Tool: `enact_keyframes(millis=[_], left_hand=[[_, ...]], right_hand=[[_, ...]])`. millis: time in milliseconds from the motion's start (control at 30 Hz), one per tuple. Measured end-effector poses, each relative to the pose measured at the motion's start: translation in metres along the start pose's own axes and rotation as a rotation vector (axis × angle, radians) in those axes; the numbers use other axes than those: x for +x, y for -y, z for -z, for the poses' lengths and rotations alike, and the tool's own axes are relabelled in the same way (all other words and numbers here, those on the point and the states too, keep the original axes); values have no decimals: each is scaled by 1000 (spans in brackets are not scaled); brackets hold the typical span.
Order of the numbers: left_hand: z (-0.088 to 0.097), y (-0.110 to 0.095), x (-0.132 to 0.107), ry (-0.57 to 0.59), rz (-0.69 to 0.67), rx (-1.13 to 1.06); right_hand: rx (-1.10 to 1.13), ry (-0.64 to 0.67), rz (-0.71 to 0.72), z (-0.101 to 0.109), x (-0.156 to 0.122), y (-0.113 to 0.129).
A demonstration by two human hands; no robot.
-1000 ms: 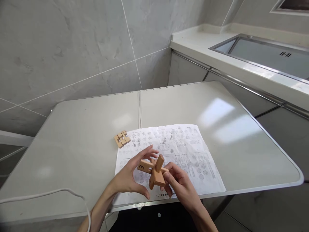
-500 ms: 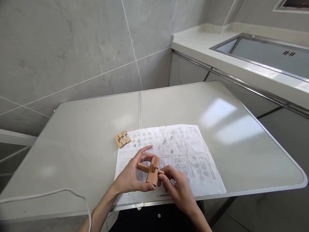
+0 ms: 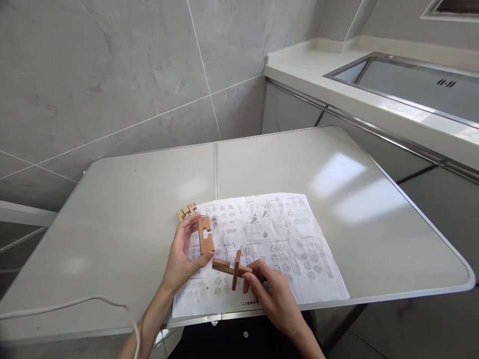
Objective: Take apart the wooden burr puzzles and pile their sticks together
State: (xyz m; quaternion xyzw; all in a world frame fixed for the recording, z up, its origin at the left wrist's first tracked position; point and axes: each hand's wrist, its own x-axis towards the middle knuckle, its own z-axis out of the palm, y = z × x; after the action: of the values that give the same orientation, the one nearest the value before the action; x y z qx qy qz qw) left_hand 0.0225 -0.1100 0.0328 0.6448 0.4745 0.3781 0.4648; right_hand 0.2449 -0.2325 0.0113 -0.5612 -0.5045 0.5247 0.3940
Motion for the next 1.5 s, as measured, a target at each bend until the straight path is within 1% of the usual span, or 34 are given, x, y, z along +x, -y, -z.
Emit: enact_keyframes(millis=[67,133,200,300,400,500,600,700,833,933,1033,1133,1200,1233,1267,1300,1333,1400,1433,1467,1500], left_hand=[[11,7,-5,-49,-27,262],[21,15,-14,-96,-26,408],[29,21,-23,-145,-5,473],[36,28,-35,-187,42,535],[40,31,-41,-211,74,592],[41,32,-39,-232,104,627],[40,33,-35,-221,121,663],[38,37,-32,-222,102,727],[34,41,-31,-254,65,803],[32,39,-31,-264,89,811],[30,35,-31,-248,102,791],[29,28,-33,-275,30,762],[28,24,-36,-325,-66,707],[28,22,-38,-323,-111,649],[28,19,-40,-282,-140,564],[27,17,-42,-201,-148,455],[26,15,-44,-90,-137,334],[22,10,-46,157,-66,111],[19,7,-47,254,-24,31],[16,5,-47,328,18,-23],[13,1,-46,376,57,-62]], right_hand=[[20,-11,-19,1,-1,-1],[28,-20,-27,2,-2,-2],[27,-22,-32,3,-3,-2],[23,-7,-51,4,-3,-1],[19,8,-62,4,-2,0],[16,10,-57,3,-1,0],[18,17,-56,2,-1,0],[25,17,-54,1,-1,1],[30,3,-49,0,-2,2],[25,-3,-48,0,-2,3],[29,10,-41,-1,-3,5],[26,14,-33,0,-3,7],[34,14,-21,0,-2,9],[46,17,-16,0,-2,10],[64,21,-12,0,-2,10],[87,26,-13,-1,-2,11],[113,32,-18,-2,-2,12],[168,44,-30,-4,-2,13],[190,50,-34,-5,-2,14],[205,56,-37,-6,-2,14],[210,61,-40,-6,-2,15]])
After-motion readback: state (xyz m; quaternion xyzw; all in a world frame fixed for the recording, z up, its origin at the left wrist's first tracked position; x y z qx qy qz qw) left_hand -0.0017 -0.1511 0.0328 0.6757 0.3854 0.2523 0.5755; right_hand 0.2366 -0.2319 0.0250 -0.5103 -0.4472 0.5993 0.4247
